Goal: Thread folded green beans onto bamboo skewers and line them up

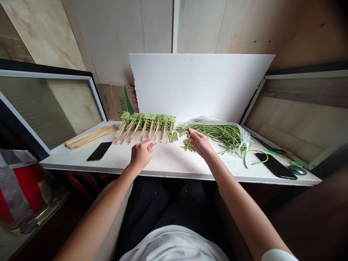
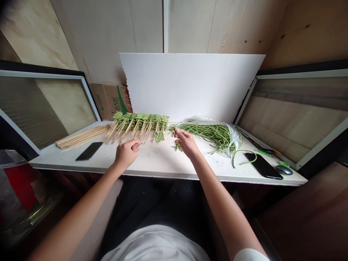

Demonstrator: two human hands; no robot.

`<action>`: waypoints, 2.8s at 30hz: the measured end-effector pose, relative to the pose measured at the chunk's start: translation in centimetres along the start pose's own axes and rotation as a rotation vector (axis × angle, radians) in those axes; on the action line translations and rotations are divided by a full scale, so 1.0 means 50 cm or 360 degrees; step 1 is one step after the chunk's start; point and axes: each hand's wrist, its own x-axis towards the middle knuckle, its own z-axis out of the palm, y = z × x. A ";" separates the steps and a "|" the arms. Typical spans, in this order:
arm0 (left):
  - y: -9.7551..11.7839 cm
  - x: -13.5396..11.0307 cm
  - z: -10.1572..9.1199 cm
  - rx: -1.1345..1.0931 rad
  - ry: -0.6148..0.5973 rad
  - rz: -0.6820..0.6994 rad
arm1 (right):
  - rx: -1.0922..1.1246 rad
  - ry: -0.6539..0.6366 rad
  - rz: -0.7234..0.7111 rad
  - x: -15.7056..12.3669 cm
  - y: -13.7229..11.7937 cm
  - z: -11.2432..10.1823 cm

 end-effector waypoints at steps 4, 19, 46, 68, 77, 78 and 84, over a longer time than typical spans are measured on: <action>-0.005 -0.002 0.005 0.0004 0.0025 0.0026 | 0.0016 0.0006 -0.0014 0.000 0.002 0.000; -0.010 -0.002 0.007 0.0053 0.0039 0.0059 | 0.0040 -0.0011 0.0016 0.004 0.014 -0.001; -0.014 -0.002 0.010 0.0112 0.0017 0.0042 | 0.0143 0.0094 -0.0002 -0.004 0.010 0.009; -0.010 -0.008 0.010 0.0120 -0.0011 0.0046 | 0.0071 0.0182 -0.0102 0.000 0.024 0.015; -0.001 -0.009 0.014 0.0018 0.0005 0.0036 | 0.0030 0.0144 -0.0072 0.000 0.009 0.004; 0.000 -0.009 0.015 0.0008 0.0008 0.0040 | 0.0030 0.0138 -0.0053 0.000 0.009 0.003; 0.000 -0.010 0.014 0.0044 0.0052 0.0054 | 0.0030 0.0154 0.0011 0.002 0.027 0.012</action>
